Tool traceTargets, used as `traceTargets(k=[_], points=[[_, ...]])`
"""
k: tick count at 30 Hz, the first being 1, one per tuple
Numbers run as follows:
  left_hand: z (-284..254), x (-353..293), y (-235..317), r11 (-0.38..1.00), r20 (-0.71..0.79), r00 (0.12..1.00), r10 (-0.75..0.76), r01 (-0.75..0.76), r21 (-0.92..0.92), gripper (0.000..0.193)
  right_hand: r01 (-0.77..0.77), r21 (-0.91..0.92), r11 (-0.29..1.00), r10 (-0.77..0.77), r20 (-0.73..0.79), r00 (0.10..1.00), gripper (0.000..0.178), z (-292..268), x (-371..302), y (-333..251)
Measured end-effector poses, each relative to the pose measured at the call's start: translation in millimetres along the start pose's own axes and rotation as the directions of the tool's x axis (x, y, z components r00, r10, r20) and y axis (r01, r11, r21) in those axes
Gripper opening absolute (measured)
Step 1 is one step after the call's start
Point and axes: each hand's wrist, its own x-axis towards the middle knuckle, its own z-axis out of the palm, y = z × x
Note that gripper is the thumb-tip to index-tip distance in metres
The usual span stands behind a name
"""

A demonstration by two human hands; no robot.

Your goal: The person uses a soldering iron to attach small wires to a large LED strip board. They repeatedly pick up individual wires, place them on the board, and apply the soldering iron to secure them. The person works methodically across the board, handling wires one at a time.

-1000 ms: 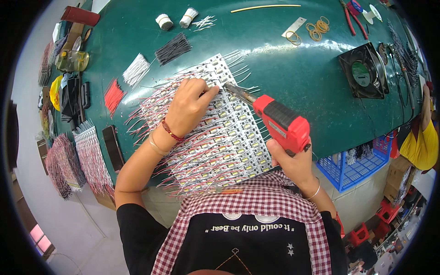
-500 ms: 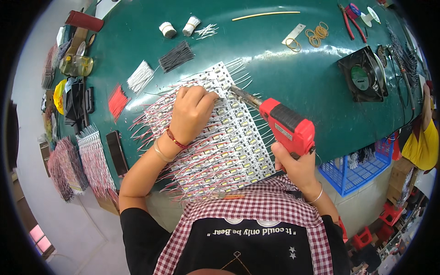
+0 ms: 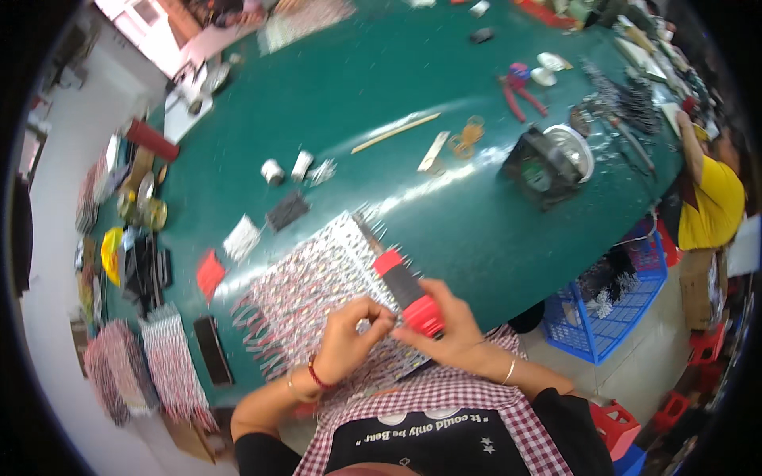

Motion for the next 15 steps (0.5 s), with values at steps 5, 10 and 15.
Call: traceTargets(k=[5,10,15], points=[[18,-7,10,0.998,0.042,0.999,0.031,-0.033,0.048,0.009,0.118,-0.120,0.986,-0.124,-0.039,0.992,0.056,-6,-9,-17],[31,-25,-6,0.997,-0.017,0.999,-0.047,0.046,-0.055,0.010,0.144,-0.189,0.971,-0.153,-0.034,0.988,0.054,-3,-18,-18],[41,-35,-13,0.981,-0.048,0.992,-0.115,0.106,-0.163,0.009,0.148,-0.137,0.979,-0.148,0.012,0.989,0.052,-4,-26,-19]])
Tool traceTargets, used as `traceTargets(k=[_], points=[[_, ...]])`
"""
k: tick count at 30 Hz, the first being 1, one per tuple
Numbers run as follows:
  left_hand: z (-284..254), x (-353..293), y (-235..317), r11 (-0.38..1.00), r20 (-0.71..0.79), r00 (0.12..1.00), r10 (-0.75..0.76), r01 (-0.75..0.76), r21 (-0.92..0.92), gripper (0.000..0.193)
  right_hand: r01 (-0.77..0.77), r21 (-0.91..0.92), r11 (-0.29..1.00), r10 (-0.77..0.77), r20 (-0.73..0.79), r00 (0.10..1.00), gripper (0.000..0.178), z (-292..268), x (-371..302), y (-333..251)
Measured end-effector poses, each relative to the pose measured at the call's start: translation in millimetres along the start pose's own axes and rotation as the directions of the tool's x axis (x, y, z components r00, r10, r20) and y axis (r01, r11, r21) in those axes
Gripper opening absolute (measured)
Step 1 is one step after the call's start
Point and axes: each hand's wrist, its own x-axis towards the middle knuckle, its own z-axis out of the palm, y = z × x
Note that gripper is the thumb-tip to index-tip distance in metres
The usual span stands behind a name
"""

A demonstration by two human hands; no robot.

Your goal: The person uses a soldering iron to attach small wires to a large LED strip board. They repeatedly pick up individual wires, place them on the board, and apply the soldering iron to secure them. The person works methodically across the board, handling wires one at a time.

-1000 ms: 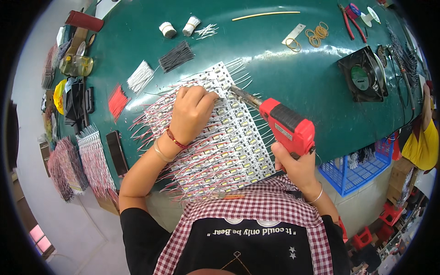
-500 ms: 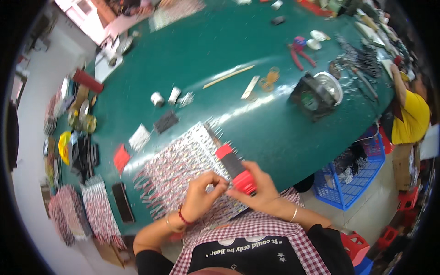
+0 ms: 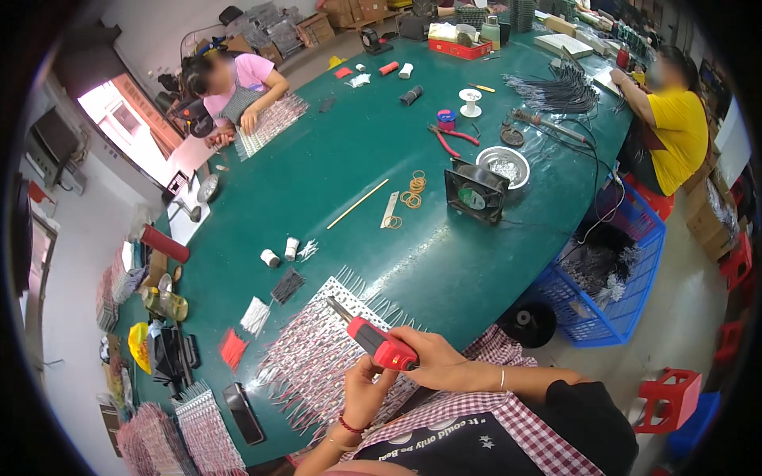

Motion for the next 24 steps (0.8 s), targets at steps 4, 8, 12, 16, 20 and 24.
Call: traceTargets(k=[4,8,12,16,20,24], points=[[1,-7,-4,0.999,-0.003,0.999,0.035,-0.034,0.019,0.009,0.032,-0.001,0.999,-0.032,0.031,0.999,0.052,5,-4,5],[3,-13,4,0.996,0.007,0.996,0.087,-0.087,0.010,0.015,0.075,0.008,0.997,-0.075,0.083,0.994,0.054,5,-6,8],[-4,-15,4,0.928,0.043,0.975,0.219,-0.222,0.299,0.015,0.091,0.052,0.994,-0.097,0.133,0.986,0.053,1,-7,4],[-3,-20,26,0.895,0.065,0.971,0.228,-0.236,0.379,0.019,0.111,0.063,0.992,-0.120,0.155,0.981,0.052,0,-8,-1],[2,-26,37,0.875,0.024,0.969,0.244,-0.231,0.426,0.020,0.124,0.054,0.991,-0.132,0.181,0.975,0.052,-3,-11,-3],[7,-29,34,0.882,-0.017,0.968,0.252,-0.222,0.416,0.016,0.158,0.056,0.986,-0.166,0.160,0.973,0.054,-5,-14,-3]])
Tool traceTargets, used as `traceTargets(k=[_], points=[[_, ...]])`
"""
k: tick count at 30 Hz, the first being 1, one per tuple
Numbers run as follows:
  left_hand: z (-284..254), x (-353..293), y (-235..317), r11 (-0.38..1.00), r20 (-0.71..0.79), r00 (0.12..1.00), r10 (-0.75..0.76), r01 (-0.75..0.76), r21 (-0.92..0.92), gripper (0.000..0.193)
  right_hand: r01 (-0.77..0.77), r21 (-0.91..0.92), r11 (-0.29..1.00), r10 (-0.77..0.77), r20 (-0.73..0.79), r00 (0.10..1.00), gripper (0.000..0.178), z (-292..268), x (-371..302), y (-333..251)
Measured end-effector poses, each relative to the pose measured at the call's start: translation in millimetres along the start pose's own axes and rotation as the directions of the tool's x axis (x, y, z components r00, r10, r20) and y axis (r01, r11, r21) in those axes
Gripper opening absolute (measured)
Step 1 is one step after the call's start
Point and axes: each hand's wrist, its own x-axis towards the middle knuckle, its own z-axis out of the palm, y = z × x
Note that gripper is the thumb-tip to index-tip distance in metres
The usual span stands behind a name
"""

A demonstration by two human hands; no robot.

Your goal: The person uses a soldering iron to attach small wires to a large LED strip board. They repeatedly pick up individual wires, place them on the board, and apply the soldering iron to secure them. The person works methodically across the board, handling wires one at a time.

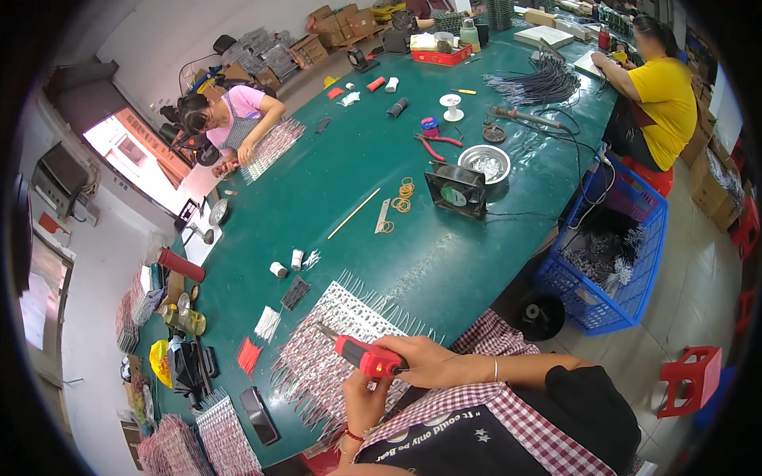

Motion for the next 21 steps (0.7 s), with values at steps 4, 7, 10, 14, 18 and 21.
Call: traceTargets(k=[4,7,10,14,18,21], points=[[2,-2,7,0.999,-0.003,1.000,-0.025,0.025,0.024,0.021,0.015,-0.010,1.000,-0.015,-0.009,1.000,0.056,-1,-6,5],[6,-5,6,0.998,-0.014,0.998,-0.059,0.059,-0.003,0.021,0.021,0.013,1.000,-0.021,-0.015,1.000,0.056,-2,-8,6],[8,-7,8,0.998,-0.008,0.997,-0.071,0.071,0.001,0.021,0.044,0.015,0.999,-0.044,-0.032,0.999,0.056,-4,-10,7],[11,-2,25,1.000,-0.005,1.000,-0.030,0.030,-0.008,0.011,0.017,0.039,0.999,-0.015,-0.055,0.998,0.049,-13,-13,0],[21,0,24,0.998,0.038,0.997,-0.066,0.066,-0.002,0.011,-0.128,0.038,0.991,0.130,-0.046,0.990,0.043,-25,-21,-7],[28,4,25,0.992,0.091,0.988,-0.125,0.125,0.005,0.013,-0.090,0.075,0.993,0.096,-0.072,0.993,0.043,-34,-29,1]])
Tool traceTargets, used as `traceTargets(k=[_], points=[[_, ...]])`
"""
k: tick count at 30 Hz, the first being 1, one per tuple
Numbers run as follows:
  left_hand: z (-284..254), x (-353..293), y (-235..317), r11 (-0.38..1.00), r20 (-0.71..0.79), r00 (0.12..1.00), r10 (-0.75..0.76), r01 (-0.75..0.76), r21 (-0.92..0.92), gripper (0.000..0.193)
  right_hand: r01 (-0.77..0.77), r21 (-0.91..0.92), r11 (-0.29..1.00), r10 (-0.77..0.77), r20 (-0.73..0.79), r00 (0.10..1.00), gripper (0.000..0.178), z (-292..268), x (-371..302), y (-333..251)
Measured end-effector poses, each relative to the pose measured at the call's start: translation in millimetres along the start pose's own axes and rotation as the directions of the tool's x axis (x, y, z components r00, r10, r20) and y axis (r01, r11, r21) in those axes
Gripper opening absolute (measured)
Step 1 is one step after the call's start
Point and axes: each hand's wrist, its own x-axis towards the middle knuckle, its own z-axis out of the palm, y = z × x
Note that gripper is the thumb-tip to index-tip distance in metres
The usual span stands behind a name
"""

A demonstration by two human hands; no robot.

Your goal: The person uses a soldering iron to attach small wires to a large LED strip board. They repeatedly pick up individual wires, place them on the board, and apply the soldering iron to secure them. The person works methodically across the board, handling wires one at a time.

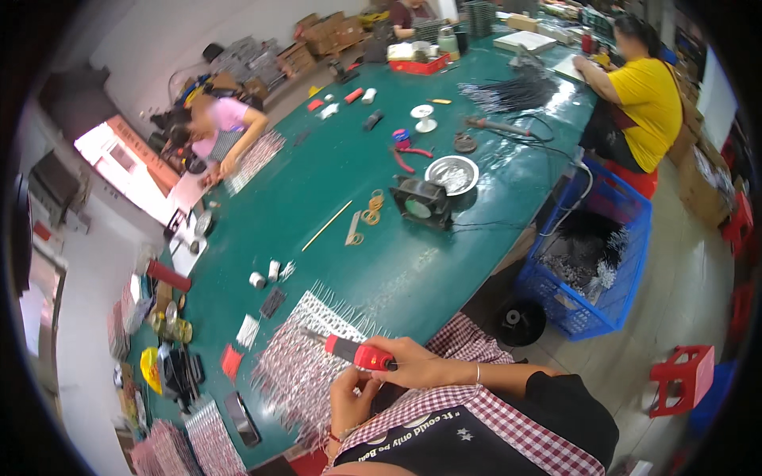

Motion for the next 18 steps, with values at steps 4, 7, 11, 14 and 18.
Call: traceTargets(k=[4,7,11,14,18], points=[[5,4,6,0.997,-0.004,0.998,0.065,-0.065,0.042,0.013,0.107,0.109,0.988,-0.104,-0.027,0.994,0.046,-9,-1,19],[11,10,3,0.992,0.052,0.993,0.108,-0.111,0.056,0.014,0.091,0.157,0.983,-0.086,-0.034,0.996,0.044,-17,-3,27],[12,27,16,0.996,0.168,0.982,0.090,-0.091,-0.001,0.015,0.021,0.409,0.912,0.001,-0.052,0.999,0.039,-33,-9,23],[21,34,33,0.995,0.123,0.988,0.093,-0.095,0.012,0.014,0.026,0.492,0.870,0.007,-0.065,0.998,0.033,-41,-8,29],[28,45,43,0.992,0.134,0.983,0.125,-0.123,-0.022,0.010,-0.025,0.533,0.846,0.057,-0.042,0.997,0.031,-56,-8,30]])
